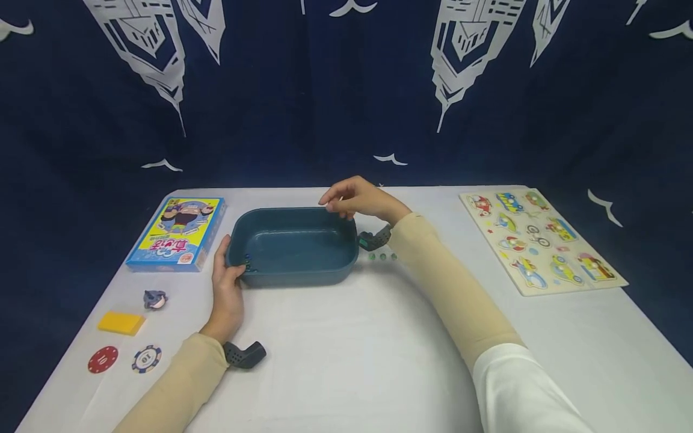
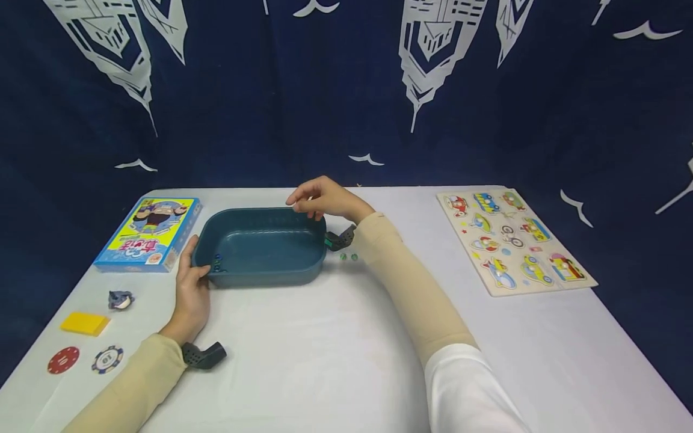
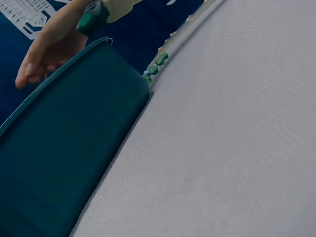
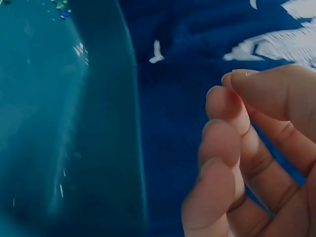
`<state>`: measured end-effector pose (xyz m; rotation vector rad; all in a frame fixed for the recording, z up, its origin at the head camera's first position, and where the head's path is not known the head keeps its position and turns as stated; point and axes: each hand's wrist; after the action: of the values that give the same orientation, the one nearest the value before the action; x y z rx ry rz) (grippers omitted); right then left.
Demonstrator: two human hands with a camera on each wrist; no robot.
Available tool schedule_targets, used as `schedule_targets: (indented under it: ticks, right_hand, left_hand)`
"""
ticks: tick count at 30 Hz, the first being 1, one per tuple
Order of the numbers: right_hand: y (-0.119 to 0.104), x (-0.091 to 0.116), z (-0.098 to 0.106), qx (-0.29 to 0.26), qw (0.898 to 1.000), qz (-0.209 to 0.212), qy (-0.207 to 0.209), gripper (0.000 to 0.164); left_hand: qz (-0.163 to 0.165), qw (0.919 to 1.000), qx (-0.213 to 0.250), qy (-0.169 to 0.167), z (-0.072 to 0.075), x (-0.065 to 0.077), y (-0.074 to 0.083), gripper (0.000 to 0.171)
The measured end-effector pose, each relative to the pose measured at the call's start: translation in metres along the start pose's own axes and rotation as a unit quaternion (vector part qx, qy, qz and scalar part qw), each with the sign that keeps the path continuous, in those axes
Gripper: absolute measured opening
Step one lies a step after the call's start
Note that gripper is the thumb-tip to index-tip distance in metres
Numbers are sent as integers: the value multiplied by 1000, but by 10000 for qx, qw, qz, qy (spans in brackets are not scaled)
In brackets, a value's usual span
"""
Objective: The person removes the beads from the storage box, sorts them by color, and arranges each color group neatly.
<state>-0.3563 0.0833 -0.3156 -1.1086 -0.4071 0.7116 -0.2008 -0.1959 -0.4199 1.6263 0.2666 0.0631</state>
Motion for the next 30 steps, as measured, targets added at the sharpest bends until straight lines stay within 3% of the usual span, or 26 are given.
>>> schedule_targets:
  ticks: [7,15,30]
  right_hand:
    - [-6,-43,-34,320,9950,208,-919,26]
    - [-7,-82,-74,464,9879,205,-1465,26]
    - [-5,-107,-128,1226,9730,-475,-1899,28]
  left_hand:
    - [-19,10000,-26,-20,0,-1,-1,75]
    - [-1,10000,45,-70,3,-3,-2,74]
    - [-148,9995,258,-98,3,-4,-1,74]
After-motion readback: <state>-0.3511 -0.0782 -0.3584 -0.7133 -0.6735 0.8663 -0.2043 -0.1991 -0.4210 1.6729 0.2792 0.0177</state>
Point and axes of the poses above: each hand's wrist, its own x-axis away from the middle knuckle, its own z-axis out of the back of the hand, y = z × x, and after that the axes turned 3 degrees about -x, right-handed
